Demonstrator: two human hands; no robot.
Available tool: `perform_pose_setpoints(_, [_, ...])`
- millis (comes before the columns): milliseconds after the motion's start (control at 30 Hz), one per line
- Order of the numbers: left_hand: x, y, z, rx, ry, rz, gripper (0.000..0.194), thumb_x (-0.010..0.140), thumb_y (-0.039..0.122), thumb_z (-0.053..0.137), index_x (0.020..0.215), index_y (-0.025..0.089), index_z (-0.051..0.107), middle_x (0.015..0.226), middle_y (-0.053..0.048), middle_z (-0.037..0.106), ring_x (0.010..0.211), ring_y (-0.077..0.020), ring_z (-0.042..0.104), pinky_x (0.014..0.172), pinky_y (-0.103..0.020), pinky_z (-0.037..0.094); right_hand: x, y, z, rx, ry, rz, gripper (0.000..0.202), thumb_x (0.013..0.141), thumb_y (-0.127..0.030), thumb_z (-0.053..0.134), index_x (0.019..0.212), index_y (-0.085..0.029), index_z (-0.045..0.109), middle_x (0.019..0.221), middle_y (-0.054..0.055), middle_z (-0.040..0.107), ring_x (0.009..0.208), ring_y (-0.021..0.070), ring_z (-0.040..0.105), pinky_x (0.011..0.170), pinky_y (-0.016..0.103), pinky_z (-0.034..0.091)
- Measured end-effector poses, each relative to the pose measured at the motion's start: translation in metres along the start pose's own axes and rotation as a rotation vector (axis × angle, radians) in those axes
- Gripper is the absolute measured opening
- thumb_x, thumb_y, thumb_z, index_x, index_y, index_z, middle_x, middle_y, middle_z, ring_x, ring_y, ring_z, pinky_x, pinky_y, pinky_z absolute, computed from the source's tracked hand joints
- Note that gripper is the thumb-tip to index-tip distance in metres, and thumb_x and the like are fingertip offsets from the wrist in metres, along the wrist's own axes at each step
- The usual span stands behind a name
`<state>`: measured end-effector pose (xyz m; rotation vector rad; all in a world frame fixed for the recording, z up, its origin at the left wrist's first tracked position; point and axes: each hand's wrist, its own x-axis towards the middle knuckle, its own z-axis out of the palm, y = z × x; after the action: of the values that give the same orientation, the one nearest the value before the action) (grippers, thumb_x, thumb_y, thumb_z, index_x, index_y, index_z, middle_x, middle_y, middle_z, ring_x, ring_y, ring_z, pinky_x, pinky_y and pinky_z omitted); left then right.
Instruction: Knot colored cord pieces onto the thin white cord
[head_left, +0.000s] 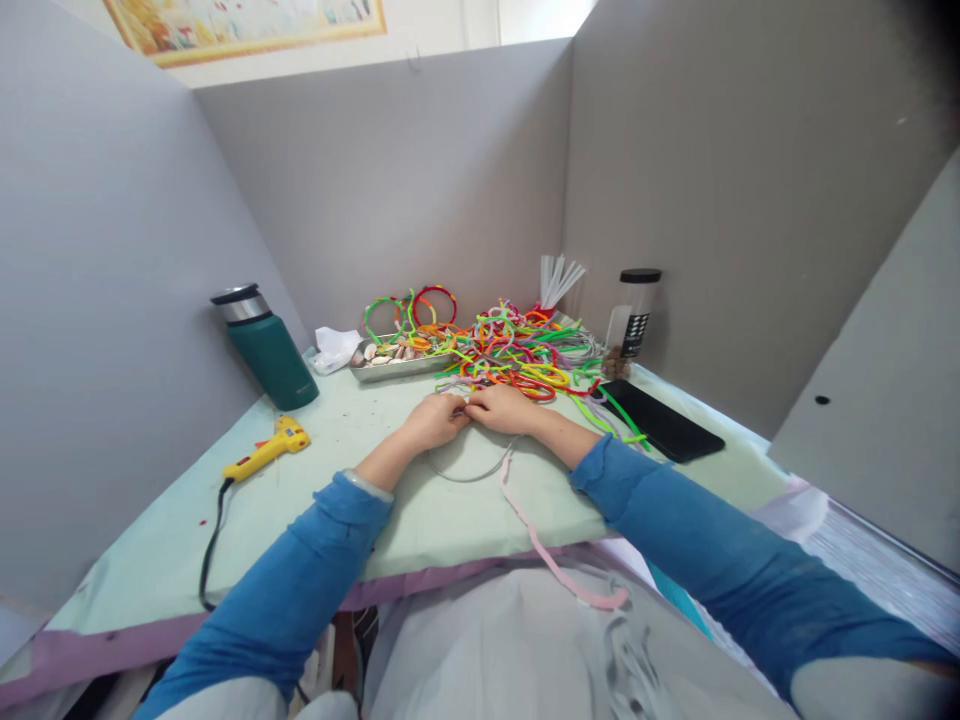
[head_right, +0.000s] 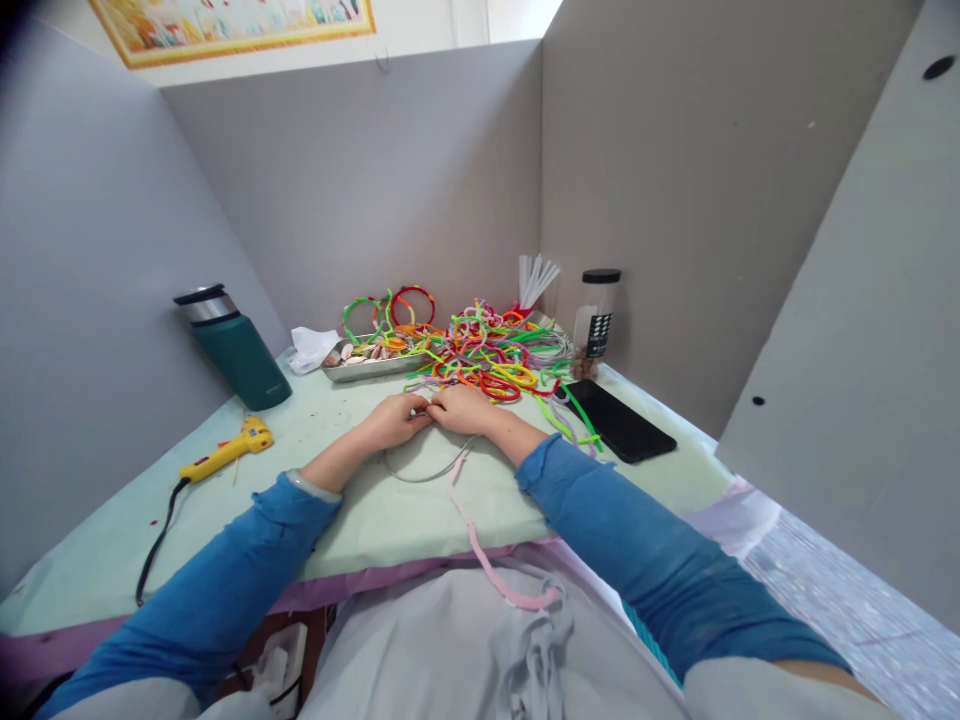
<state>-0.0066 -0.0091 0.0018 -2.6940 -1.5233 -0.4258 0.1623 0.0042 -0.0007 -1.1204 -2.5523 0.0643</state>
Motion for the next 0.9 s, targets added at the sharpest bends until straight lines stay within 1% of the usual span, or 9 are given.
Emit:
perform_pose_setpoints(200, [0.0004,-0.0007,0.0006,-0.01,-0.001,-0.006,0.026,0.079,0.032,0.047,0.091,0.018,0.065,0.088,-0.006,0.068,0.076,-0.0175,0.059,0.068,-0.025,0.042,0.0006,0.0011,0.0015,-0.002,0.009,-0.008,0.031,0.086,-0.032,0.039,0.085,-0.017,0.066,0.084,0.005,0.068,0.071,0.0146,0.055,0.058,0.023,0.029])
perform_pose_setpoints(467, [0.0,-0.0013,0.0014,-0.018,0.017,-0.007,0.024,0.079,0.027,0.046,0.087,0.017,0.066,0.082,-0.007,0.068,0.073,-0.0171,0.059,0.065,-0.025,0.041,-0.0006,0.0,0.0001,0.002,-0.007,0.0,0.032,0.086,-0.033,0.039,0.088,-0.016,0.067,0.088,0.006,0.068,0.073,0.0145,0.056,0.06,0.023,0.031])
perform_pose_setpoints(667, [-0.0004,-0.0025,0.0019,-0.042,0.075,-0.025,0.023,0.077,0.024,0.046,0.091,0.017,0.064,0.084,-0.006,0.067,0.072,-0.0167,0.058,0.064,-0.025,0.04,-0.0006,-0.0011,-0.0012,0.039,0.003,-0.012,0.032,0.086,-0.031,0.038,0.089,-0.018,0.067,0.089,0.005,0.068,0.074,0.0142,0.056,0.06,0.022,0.031])
perform_pose_setpoints(900, [0.0012,-0.0023,0.0004,-0.086,0.108,-0.07,0.02,0.074,0.024,0.049,0.086,0.016,0.064,0.079,-0.005,0.067,0.068,-0.016,0.056,0.062,-0.025,0.039,0.0013,0.0008,0.0013,0.073,0.028,0.038,0.032,0.086,-0.033,0.039,0.085,-0.016,0.066,0.084,0.005,0.067,0.071,0.0131,0.054,0.059,0.021,0.031])
